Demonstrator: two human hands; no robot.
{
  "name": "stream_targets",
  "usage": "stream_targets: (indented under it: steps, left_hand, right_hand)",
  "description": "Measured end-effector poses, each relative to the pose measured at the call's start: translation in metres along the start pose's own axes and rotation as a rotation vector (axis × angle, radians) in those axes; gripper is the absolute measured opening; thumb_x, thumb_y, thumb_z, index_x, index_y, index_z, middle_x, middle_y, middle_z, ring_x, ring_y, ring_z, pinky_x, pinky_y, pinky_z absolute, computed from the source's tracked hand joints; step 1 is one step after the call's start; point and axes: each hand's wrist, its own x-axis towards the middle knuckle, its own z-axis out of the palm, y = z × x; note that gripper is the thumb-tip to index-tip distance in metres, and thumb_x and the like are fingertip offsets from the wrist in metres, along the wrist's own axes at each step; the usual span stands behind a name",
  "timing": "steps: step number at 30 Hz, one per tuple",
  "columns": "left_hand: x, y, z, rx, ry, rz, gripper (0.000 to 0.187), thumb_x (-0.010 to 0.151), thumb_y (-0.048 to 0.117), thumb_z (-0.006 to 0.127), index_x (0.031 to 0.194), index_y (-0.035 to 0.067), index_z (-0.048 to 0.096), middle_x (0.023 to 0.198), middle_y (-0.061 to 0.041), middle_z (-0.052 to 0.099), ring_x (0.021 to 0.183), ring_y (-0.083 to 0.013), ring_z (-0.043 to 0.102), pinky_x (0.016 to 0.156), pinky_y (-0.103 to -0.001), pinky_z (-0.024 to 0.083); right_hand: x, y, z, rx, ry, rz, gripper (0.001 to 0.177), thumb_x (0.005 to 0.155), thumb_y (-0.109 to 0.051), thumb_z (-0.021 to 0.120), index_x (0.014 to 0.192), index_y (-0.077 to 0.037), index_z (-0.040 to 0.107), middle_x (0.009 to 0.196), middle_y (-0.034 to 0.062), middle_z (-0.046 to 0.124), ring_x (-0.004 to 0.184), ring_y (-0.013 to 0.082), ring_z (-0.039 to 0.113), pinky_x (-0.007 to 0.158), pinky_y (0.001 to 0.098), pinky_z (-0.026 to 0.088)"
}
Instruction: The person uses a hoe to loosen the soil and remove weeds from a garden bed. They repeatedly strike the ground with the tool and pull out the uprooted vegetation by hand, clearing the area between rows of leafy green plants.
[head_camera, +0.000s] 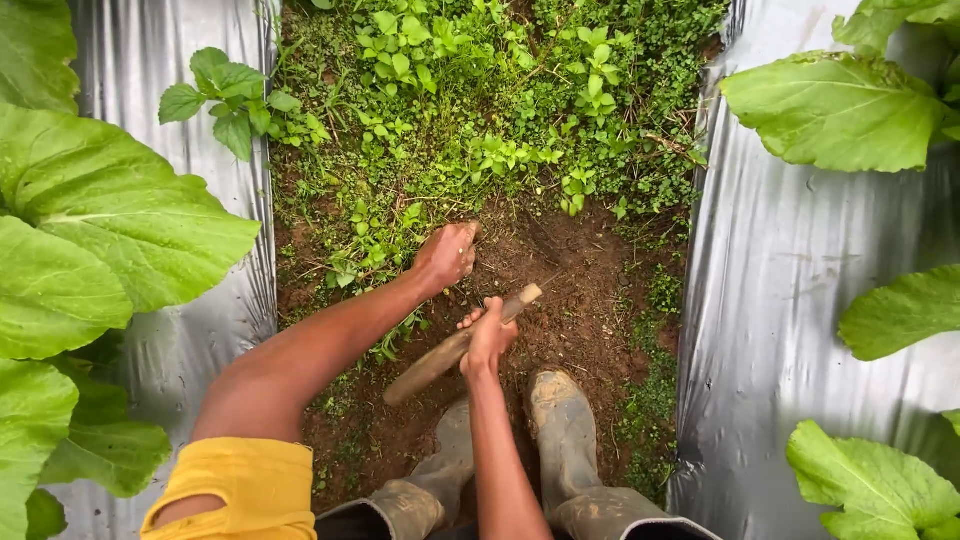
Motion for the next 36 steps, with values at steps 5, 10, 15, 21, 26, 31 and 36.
stream_targets:
  steps: [5,10,15,21,26,31,36]
  left_hand:
    - [0.015,-0.018,0.012,-0.185,0.025,-0.122,0.023,0.100,0.000,0.053,0.119,-0.004,0.065,0.093,-0.020,0.068,0.073,-0.0294,0.071,0.062,-0.038,0.062]
    - [0.045,-0.069,0.045,-0.152,0.021,-0.099,0.014,0.096,0.003,0.058,0.106,-0.002,0.067,0.084,-0.016,0.067,0.073,-0.0284,0.071,0.060,-0.036,0.058]
    - [0.061,-0.078,0.051,-0.113,-0.010,-0.137,0.014,0.092,0.009,0.062,0.099,-0.001,0.069,0.086,-0.019,0.070,0.084,-0.0367,0.073,0.069,-0.045,0.059]
    - [0.066,-0.083,0.056,-0.080,0.001,-0.154,0.020,0.089,0.021,0.058,0.092,0.005,0.069,0.089,-0.019,0.073,0.092,-0.0416,0.072,0.078,-0.052,0.058]
    - [0.062,-0.070,0.045,-0.121,-0.018,-0.185,0.020,0.090,0.024,0.057,0.089,0.006,0.065,0.082,-0.016,0.070,0.084,-0.0380,0.071,0.075,-0.050,0.054]
    - [0.062,-0.056,0.029,-0.156,-0.055,-0.219,0.020,0.100,0.026,0.059,0.089,0.010,0.063,0.074,-0.010,0.065,0.071,-0.0275,0.064,0.072,-0.040,0.054]
    - [0.071,-0.070,0.039,-0.154,-0.024,-0.233,0.031,0.098,0.036,0.062,0.079,0.011,0.067,0.072,-0.014,0.068,0.080,-0.0351,0.071,0.074,-0.046,0.052]
  right_hand:
    - [-0.001,-0.015,0.005,0.199,0.086,-0.051,0.017,0.086,-0.016,0.064,0.090,-0.009,0.048,0.056,-0.0017,0.053,0.043,0.0088,0.054,0.041,0.0272,0.054]
    - [-0.003,-0.020,0.010,0.191,0.109,-0.059,0.014,0.088,-0.018,0.062,0.090,-0.009,0.051,0.056,-0.0017,0.055,0.043,0.0094,0.056,0.040,0.0273,0.054]
    - [-0.014,0.019,0.016,-0.070,-0.087,0.059,0.012,0.090,-0.018,0.061,0.092,-0.008,0.054,0.057,-0.0037,0.055,0.042,0.0073,0.054,0.040,0.0241,0.053]
    - [0.001,0.000,0.015,0.015,-0.027,-0.179,0.009,0.094,-0.018,0.060,0.094,-0.009,0.056,0.058,-0.0011,0.057,0.044,0.0088,0.056,0.041,0.0251,0.054]
    - [0.015,0.018,0.006,-0.055,0.033,-0.043,0.010,0.091,-0.017,0.060,0.090,-0.008,0.054,0.056,-0.0017,0.057,0.042,0.0091,0.056,0.040,0.0270,0.054]
    - [0.004,0.012,0.008,-0.033,-0.001,-0.079,0.011,0.091,-0.017,0.060,0.089,-0.008,0.056,0.055,-0.0009,0.055,0.042,0.0088,0.055,0.041,0.0261,0.054]
    - [-0.001,-0.020,0.014,0.102,0.085,-0.204,0.010,0.091,-0.017,0.059,0.088,-0.010,0.052,0.054,-0.0008,0.054,0.043,0.0087,0.055,0.045,0.0256,0.053]
